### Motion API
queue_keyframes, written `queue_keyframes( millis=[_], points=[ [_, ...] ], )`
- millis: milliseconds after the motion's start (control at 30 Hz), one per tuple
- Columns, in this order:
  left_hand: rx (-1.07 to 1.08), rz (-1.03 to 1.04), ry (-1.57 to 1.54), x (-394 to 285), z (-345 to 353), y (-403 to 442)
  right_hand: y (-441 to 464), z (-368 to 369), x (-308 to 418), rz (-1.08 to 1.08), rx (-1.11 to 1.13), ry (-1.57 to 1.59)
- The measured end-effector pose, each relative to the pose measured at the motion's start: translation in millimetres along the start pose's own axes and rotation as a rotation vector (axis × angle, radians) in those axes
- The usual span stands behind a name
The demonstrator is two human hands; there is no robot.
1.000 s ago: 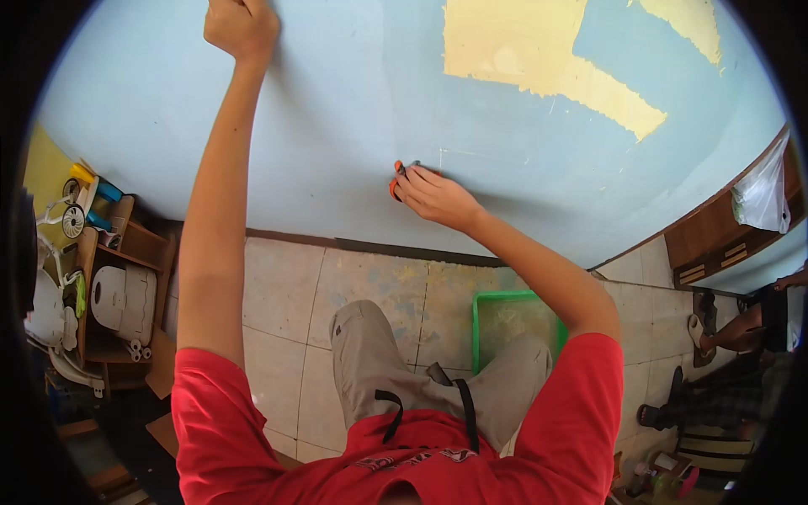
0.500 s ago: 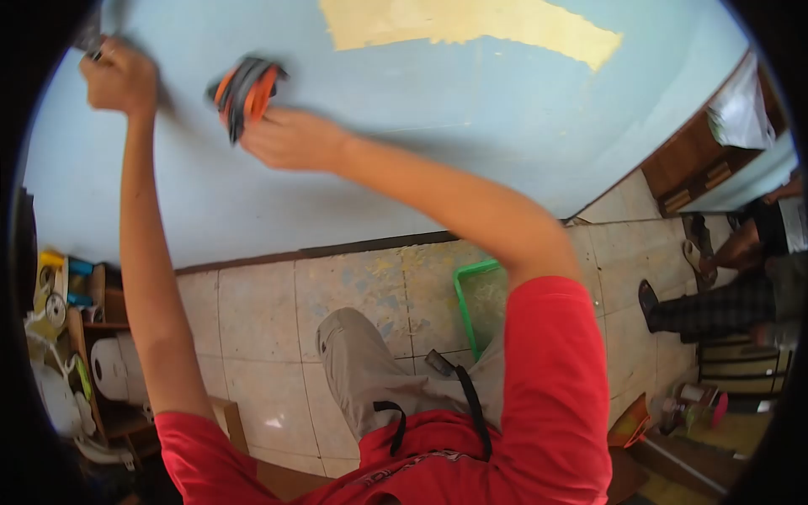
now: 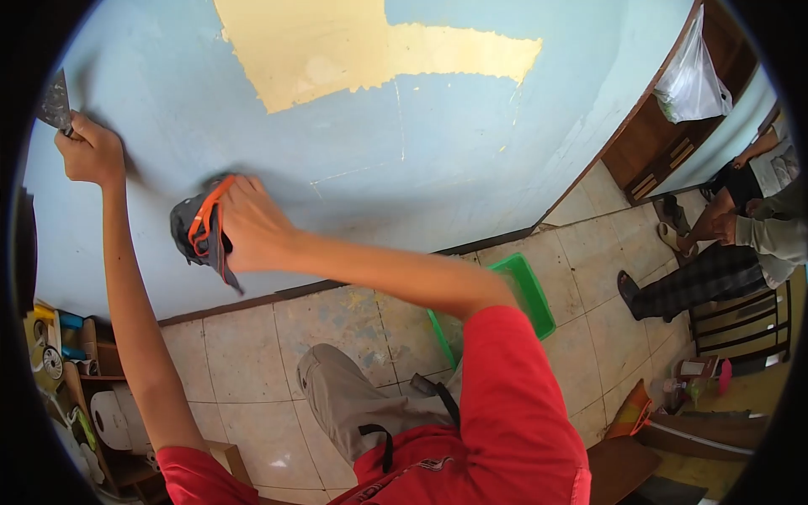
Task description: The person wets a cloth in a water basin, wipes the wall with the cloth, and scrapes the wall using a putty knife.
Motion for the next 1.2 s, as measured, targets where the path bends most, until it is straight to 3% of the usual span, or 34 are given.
queue_keyframes(
  millis=[67, 133, 200, 267, 333, 400, 467, 500, 567, 667, 733, 767, 833, 867, 933, 1000, 1033, 1100, 1200],
  points=[
    [0.038, -0.016, -0.001, -1, 0, -1, -27, 8, 4, 0.678, 0.161, 1.059],
    [0.025, -0.02, -0.026, -7, 1, -2, -77, 44, 12, 1.265, -0.232, 1.709],
    [0.024, 0.001, -0.018, -7, -4, -1, -106, 28, 21, 1.466, -0.337, 1.875],
    [-0.013, 0.02, -0.036, -14, -5, -2, -177, 66, 13, 1.501, -0.18, 1.84],
    [0.022, 0.016, -0.02, -11, -4, -3, -268, 104, 12, 1.858, -0.178, 1.859],
    [0.018, 0.007, -0.038, -18, -5, -4, -345, 129, 18, 2.014, -0.114, 1.739],
    [0.012, 0.018, -0.031, -18, -6, -3, -375, 111, 16, 1.875, 0.692, 0.95],
    [0.02, 0.017, -0.037, -15, -4, -4, -383, 116, 15, 1.872, 0.702, 0.958],
    [0.017, 0.034, -0.054, -17, -5, -3, -402, 127, 16, 1.191, 1.477, 0.262],
    [0.019, 0.047, -0.047, -7, 3, -1, -398, 129, 2, 1.088, 1.106, 0.106],
    [0.033, 0.072, -0.03, 0, 6, 0, -345, 97, -17, 1.064, 1.001, 0.306],
    [0.018, 0.037, -0.055, 2, 8, 2, -314, 62, -19, 1.001, 0.795, 0.26],
    [0.014, 0.079, -0.084, -24, -7, -6, -279, -14, -5, 1.093, 0.424, 0.622],
    [-0.042, 0.114, -0.143, -34, -10, -6, -292, -25, 5, 1.168, 0.043, 0.887],
    [-0.03, 0.098, -0.128, -31, -9, -7, -345, -37, 30, 1.214, -0.347, 1.132],
    [-0.029, 0.079, -0.124, -33, -8, -5, -420, -9, 43, 1.806, -0.789, 1.783],
    [-0.026, 0.062, -0.121, -34, -8, -4, -409, 0, 36, 1.806, -0.783, 1.787],
    [-0.006, 0.041, -0.106, -32, -11, -6, -356, 36, 20, 1.267, -0.749, 2.499],
    [-0.065, 0.107, -0.148, -35, -10, -9, -304, 79, -16, 1.321, -0.605, 2.226]
  ],
)
Point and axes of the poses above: each hand's wrist, its own y-axis towards the middle knuckle, its own z-axis out of the palm, x = y × z, the point moved 4 cm from there along y, towards the middle knuckle, and after that the axes turned 2 degrees about x, right-handed, at the moved point
